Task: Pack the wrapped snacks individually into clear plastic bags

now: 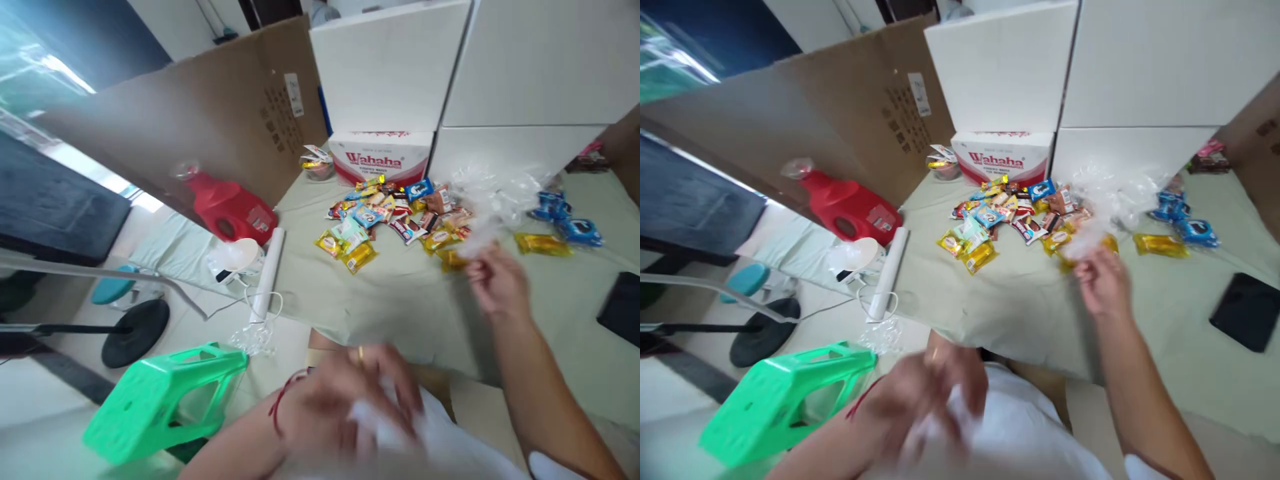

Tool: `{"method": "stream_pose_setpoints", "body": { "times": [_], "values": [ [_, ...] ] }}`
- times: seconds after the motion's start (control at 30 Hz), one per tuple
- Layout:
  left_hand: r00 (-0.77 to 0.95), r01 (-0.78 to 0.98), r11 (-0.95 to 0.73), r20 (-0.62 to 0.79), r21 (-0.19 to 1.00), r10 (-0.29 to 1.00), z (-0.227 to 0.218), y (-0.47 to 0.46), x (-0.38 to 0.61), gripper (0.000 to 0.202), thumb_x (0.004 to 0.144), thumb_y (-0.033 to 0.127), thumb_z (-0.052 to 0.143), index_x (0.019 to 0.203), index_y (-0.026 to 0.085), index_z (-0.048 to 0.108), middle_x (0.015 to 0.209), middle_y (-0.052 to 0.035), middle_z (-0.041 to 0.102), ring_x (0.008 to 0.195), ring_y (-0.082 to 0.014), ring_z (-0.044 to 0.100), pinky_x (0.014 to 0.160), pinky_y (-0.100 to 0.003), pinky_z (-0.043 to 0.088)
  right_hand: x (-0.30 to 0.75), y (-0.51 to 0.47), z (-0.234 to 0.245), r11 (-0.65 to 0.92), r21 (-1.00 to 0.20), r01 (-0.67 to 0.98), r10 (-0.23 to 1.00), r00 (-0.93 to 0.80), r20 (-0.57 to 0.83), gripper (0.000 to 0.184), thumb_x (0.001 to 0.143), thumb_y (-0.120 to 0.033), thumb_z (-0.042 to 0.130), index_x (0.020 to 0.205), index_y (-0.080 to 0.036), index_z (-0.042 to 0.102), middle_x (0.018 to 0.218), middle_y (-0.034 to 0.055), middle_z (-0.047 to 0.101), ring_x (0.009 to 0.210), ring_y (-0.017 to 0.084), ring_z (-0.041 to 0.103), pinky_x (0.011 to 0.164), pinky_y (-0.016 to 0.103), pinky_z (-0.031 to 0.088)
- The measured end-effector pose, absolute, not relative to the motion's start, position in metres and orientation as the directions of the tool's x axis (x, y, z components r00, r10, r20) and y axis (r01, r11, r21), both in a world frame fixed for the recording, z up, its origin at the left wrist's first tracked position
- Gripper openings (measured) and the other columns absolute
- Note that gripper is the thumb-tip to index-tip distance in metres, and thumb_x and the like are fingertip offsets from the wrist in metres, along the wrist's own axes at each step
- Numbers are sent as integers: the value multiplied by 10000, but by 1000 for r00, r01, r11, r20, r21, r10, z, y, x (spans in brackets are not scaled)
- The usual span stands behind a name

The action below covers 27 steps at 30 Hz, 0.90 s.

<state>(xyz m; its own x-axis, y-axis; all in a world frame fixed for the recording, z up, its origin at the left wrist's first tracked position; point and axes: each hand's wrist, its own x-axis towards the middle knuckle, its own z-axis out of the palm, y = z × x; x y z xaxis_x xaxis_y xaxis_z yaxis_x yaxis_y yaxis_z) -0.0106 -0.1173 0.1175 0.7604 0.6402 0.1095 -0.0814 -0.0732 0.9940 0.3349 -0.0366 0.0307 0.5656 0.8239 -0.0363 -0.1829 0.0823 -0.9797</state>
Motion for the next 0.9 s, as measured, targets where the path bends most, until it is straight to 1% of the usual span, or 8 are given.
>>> {"method": "stream_pose_setpoints", "body": {
  "times": [0.1, 0.17, 0.23, 0.33, 0.47, 0.67, 0.8, 0.9],
  "values": [
    [274, -55, 307, -281, 950, 920, 72, -92, 11, 435, 892, 633, 696, 812, 207, 736, 904, -84, 683, 839, -182, 608, 734, -284, 509, 259, -77, 22, -228, -842, -488, 893, 240, -381, 502, 587, -475, 895, 892, -223, 586, 704, -45, 544, 511, 72, 396, 447, 213, 262],
    [149, -111, 514, -497, 850, 855, 40, -87, 20, 472, 756, 638, 830, 835, 193, 697, 891, -49, 658, 794, -146, 586, 660, -236, 475, 229, -93, 12, -315, -799, -513, 870, 180, -458, 530, 581, -501, 891, 922, -228, 591, 645, -78, 513, 481, 65, 374, 423, 198, 242],
    [205, -190, 624, -591, 758, 780, 18, -85, 26, 583, 688, 683, 855, 960, 187, 712, 954, -50, 668, 783, -135, 599, 616, -224, 463, 216, -102, 4, -346, -809, -475, 864, 175, -472, 511, 604, -519, 872, 908, -234, 576, 588, -103, 465, 457, 66, 357, 410, 195, 227],
    [307, -247, 655, -584, 714, 752, 8, -82, 35, 633, 656, 674, 879, 1016, 176, 728, 951, -41, 665, 764, -127, 601, 580, -220, 450, 216, -106, -3, -377, -852, -365, 880, 147, -452, 464, 663, -556, 828, 883, -240, 569, 564, -106, 443, 442, 74, 337, 400, 206, 206],
    [363, -228, 574, -478, 787, 800, 8, -72, 46, 487, 606, 514, 961, 805, 156, 698, 729, 19, 601, 631, -82, 502, 560, -210, 382, 223, -104, -7, -348, -918, -192, 924, 95, -371, 415, 722, -586, 786, 858, -227, 629, 594, -71, 473, 488, 90, 354, 440, 228, 233],
    [148, -212, 421, -397, 882, 906, -2, -68, 46, 458, 573, 472, 964, 734, 175, 656, 672, 46, 604, 606, -76, 487, 583, -214, 368, 228, -107, -15, -253, -964, -78, 911, 316, -265, 389, 841, -621, 674, 885, -238, 620, 631, -46, 489, 527, 120, 377, 462, 247, 282],
    [134, -111, 299, -284, 948, 949, -2, -73, 47, 357, 618, 380, 939, 760, 176, 682, 723, 30, 664, 686, -100, 567, 679, -229, 443, 217, -108, -15, -255, -965, -65, 963, 68, -260, 393, 802, -592, 750, 941, -237, 655, 776, -7, 626, 639, 146, 547, 543, 258, 454],
    [145, -169, 306, -284, 937, 948, 0, -73, 46, 339, 640, 367, 925, 785, 181, 682, 737, 30, 672, 689, -98, 580, 699, -235, 472, 212, -103, -12, -266, -960, -93, 961, 52, -271, 370, 752, -558, 806, 837, -225, 668, 716, -19, 622, 612, 132, 557, 584, 265, 474]
  ]
}}
